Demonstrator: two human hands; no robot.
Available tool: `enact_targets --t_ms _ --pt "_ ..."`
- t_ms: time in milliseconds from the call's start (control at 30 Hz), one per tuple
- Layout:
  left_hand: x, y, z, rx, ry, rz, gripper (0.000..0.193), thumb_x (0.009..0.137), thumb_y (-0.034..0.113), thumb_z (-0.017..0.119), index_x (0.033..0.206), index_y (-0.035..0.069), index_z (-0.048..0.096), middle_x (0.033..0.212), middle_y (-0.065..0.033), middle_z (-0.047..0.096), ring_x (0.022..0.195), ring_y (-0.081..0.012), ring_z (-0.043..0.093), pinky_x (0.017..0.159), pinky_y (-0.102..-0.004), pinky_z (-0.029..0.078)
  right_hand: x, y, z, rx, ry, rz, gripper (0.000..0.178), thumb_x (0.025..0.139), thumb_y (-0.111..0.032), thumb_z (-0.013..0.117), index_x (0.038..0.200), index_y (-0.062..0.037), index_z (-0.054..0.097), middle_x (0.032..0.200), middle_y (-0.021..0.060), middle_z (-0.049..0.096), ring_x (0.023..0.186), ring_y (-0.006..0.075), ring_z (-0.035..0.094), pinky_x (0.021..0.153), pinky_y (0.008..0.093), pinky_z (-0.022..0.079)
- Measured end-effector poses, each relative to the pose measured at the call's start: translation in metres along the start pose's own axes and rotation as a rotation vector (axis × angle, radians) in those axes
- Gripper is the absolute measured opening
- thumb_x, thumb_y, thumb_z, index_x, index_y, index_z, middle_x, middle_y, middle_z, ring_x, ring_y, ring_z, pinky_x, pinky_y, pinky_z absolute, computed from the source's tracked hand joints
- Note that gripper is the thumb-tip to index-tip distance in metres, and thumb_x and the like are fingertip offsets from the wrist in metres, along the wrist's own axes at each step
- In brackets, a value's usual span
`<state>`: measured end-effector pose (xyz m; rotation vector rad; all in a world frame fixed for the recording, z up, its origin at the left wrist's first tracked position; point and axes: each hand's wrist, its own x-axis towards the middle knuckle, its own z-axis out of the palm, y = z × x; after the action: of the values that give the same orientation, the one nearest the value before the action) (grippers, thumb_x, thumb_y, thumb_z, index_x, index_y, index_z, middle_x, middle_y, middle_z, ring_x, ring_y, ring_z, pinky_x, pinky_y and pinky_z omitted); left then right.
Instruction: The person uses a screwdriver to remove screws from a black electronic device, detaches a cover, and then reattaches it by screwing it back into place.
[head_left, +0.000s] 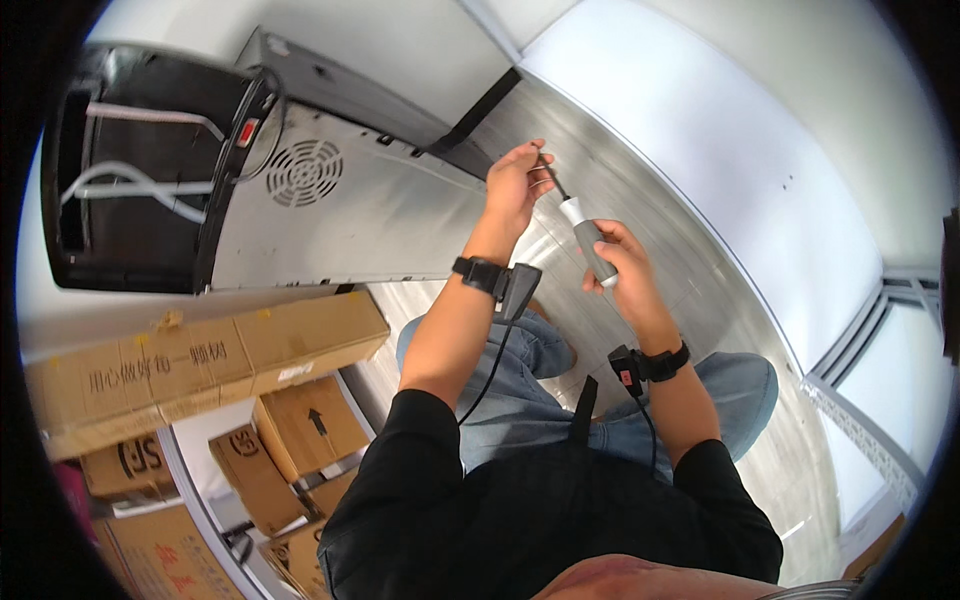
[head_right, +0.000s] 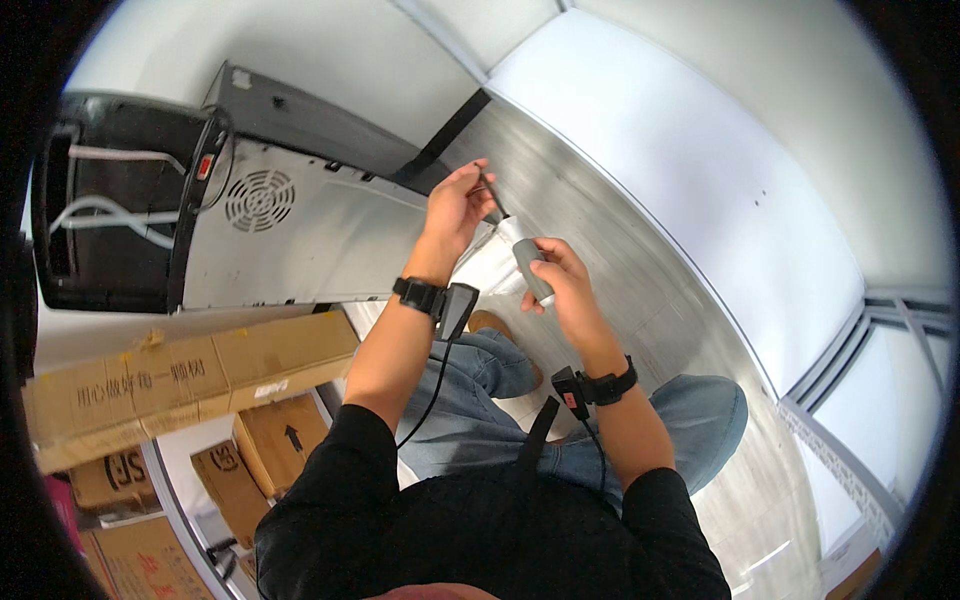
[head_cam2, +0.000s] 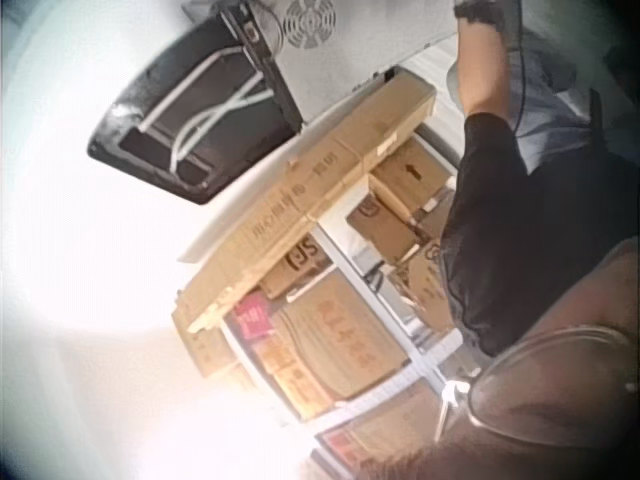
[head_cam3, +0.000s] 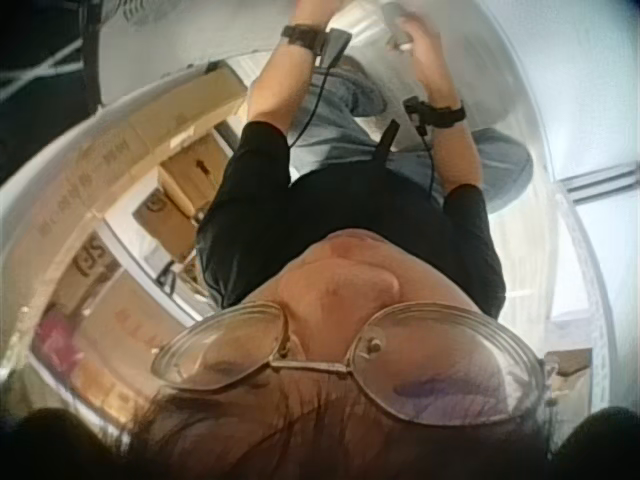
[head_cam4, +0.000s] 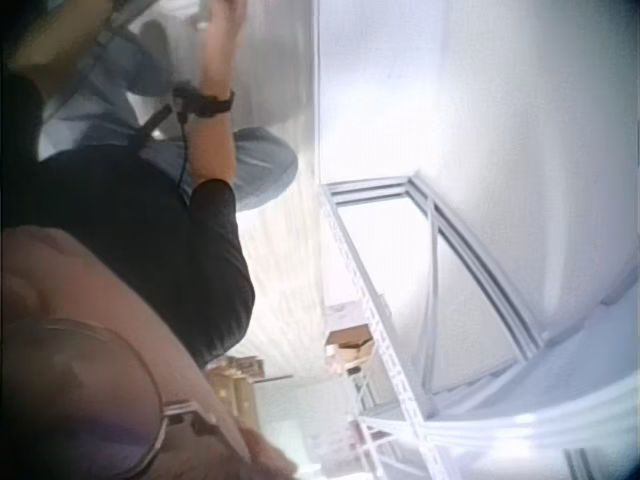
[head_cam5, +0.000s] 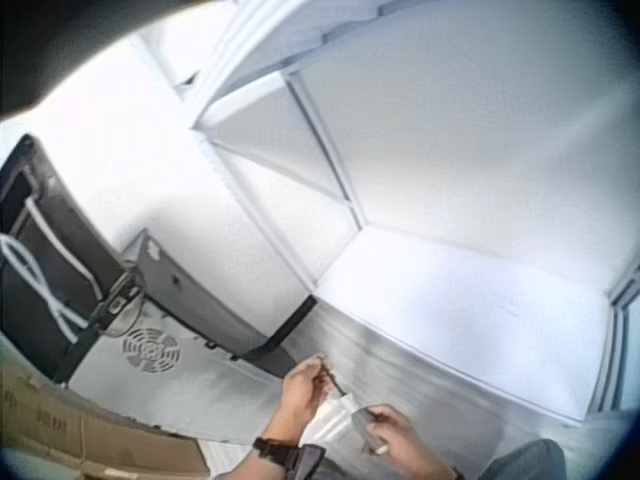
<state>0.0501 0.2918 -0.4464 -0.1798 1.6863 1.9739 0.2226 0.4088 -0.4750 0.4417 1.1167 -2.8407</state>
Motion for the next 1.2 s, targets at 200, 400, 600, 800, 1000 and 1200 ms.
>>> enact_targets --t_ms 200,400,600,800,1000,1200 --pt "-0.047 0.022 -0.044 -0.119 0.133 0.133 0.022 0.096 0.017 0.048 0.112 0.004 0.055 0.088 -0.0036 0.061 0.07 -0.01 0.055 0.061 -0.0233 0.049 0.006 -0.001 0.037 -0.072 -0.167 0.144 0.038 0.088 -0.017 0.049 0.122 -0.0011 0.044 0.09 0.0123 0.06 0.049 0.0141 0.054 0.039 0.0256 0.037" --pt "-0.044 0.058 -0.067 -0.232 0.138 0.171 0.019 0.096 0.017 0.046 0.108 0.005 0.056 0.086 -0.0025 0.061 0.069 -0.0089 0.055 0.061 -0.0231 0.049 0.025 0.007 0.082 0.029 -0.264 0.104 0.041 0.088 -0.016 0.049 0.127 -0.0056 0.041 0.09 0.0127 0.06 0.045 0.0109 0.048 0.038 0.0237 0.035" --pt "-0.049 0.08 -0.092 -0.209 0.142 0.155 0.021 0.095 0.016 0.051 0.112 0.004 0.057 0.089 -0.0026 0.061 0.075 -0.0103 0.053 0.067 -0.0236 0.047 0.031 0.01 0.119 -0.064 -0.228 0.084 0.04 0.088 -0.013 0.045 0.127 -0.0026 0.042 0.089 0.0151 0.061 0.043 0.0115 0.046 0.039 0.0228 0.035" --pt "-0.038 0.084 -0.099 -0.139 0.162 0.176 0.019 0.094 0.012 0.051 0.11 0.003 0.057 0.087 -0.0026 0.062 0.071 -0.0095 0.053 0.065 -0.0228 0.048 0.041 0.022 0.13 -0.013 -0.177 0.07 0.04 0.089 -0.012 0.046 0.128 -0.0041 0.042 0.09 0.0142 0.062 0.043 0.0099 0.048 0.038 0.0221 0.036" --pt "-0.028 0.083 -0.097 -0.126 0.179 0.179 0.018 0.094 0.01 0.051 0.109 0.002 0.058 0.086 -0.0033 0.063 0.069 -0.0088 0.053 0.061 -0.0224 0.047 0.044 0.02 0.127 -0.016 -0.168 0.07 0.04 0.09 -0.014 0.046 0.129 -0.0043 0.041 0.089 0.0127 0.062 0.043 0.0089 0.047 0.037 0.0214 0.033" --pt "-0.03 0.082 -0.099 -0.072 0.199 0.206 0.019 0.093 0.008 0.051 0.109 0.001 0.058 0.086 -0.004 0.063 0.067 -0.0089 0.053 0.06 -0.0229 0.048 0.047 0.024 0.125 -0.03 -0.171 0.083 0.041 0.09 -0.015 0.046 0.13 -0.0045 0.041 0.089 0.0121 0.062 0.042 0.0096 0.047 0.037 0.0214 0.03"
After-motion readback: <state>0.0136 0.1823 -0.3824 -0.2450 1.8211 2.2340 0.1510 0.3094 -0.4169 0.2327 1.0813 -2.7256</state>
